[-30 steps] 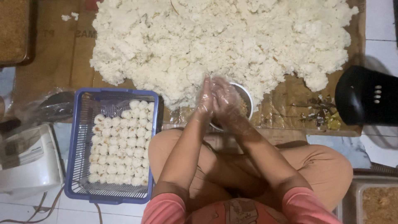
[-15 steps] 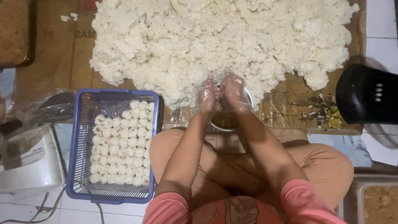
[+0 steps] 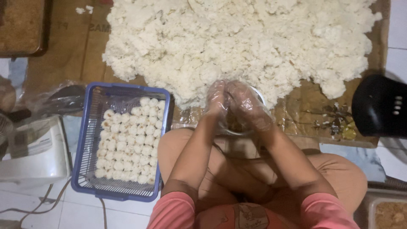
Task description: The person sits on the floor and forms round puffed-rice balls by hand, pressing a portion of puffed rice together with a brown filling from a bowl, then places each finished ball into a blue plastic basket alongside many similar balls.
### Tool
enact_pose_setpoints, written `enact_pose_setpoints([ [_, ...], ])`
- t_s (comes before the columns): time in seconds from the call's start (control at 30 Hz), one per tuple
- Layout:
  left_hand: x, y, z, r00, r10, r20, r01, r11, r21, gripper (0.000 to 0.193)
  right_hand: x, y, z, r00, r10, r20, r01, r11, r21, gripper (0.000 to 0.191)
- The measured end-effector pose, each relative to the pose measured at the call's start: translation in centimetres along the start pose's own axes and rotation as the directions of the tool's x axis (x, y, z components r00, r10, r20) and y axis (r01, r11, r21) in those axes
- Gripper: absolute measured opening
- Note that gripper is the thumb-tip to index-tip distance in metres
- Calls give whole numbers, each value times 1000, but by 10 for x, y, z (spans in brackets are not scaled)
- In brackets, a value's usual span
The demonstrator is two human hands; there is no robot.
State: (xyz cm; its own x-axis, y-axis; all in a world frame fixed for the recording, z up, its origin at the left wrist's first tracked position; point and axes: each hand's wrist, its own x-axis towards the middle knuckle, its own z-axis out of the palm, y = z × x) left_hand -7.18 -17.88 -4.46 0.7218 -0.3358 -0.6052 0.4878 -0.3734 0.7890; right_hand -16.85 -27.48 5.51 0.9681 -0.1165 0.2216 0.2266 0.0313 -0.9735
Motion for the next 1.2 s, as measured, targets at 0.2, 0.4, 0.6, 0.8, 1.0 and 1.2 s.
enact_pose_setpoints([
  [0.2, 56, -43, 17, 774, 632, 34, -607, 725, 324, 40, 16, 42, -18, 995, 16, 98, 68, 613, -787, 15],
  [0.4, 22, -5, 19, 962, 272, -9, -263, 938, 228, 73, 7, 36, -49, 925, 130, -356, -324, 759, -565, 51],
  [0.6, -39, 45, 2, 993, 102, 65, -100, 994, -43, 76, 7, 9, -33, 999, 36, -24, -40, 549, -835, 21],
  [0.8, -48, 47, -22, 999, 0, 43, 14, 943, -333, 48, 26, 4, -5, 966, 247, -81, -196, 492, -848, 7],
  [1.0, -25, -35, -193, 443, 718, -537, -453, 696, 557, 20, -11, 28, -82, 802, 524, -287, -428, 168, -888, 11],
  [1.2, 28, -113, -337, 687, 542, -484, 193, 506, 841, 21, -61, 126, -174, 814, 468, -345, -324, -127, -937, 35],
])
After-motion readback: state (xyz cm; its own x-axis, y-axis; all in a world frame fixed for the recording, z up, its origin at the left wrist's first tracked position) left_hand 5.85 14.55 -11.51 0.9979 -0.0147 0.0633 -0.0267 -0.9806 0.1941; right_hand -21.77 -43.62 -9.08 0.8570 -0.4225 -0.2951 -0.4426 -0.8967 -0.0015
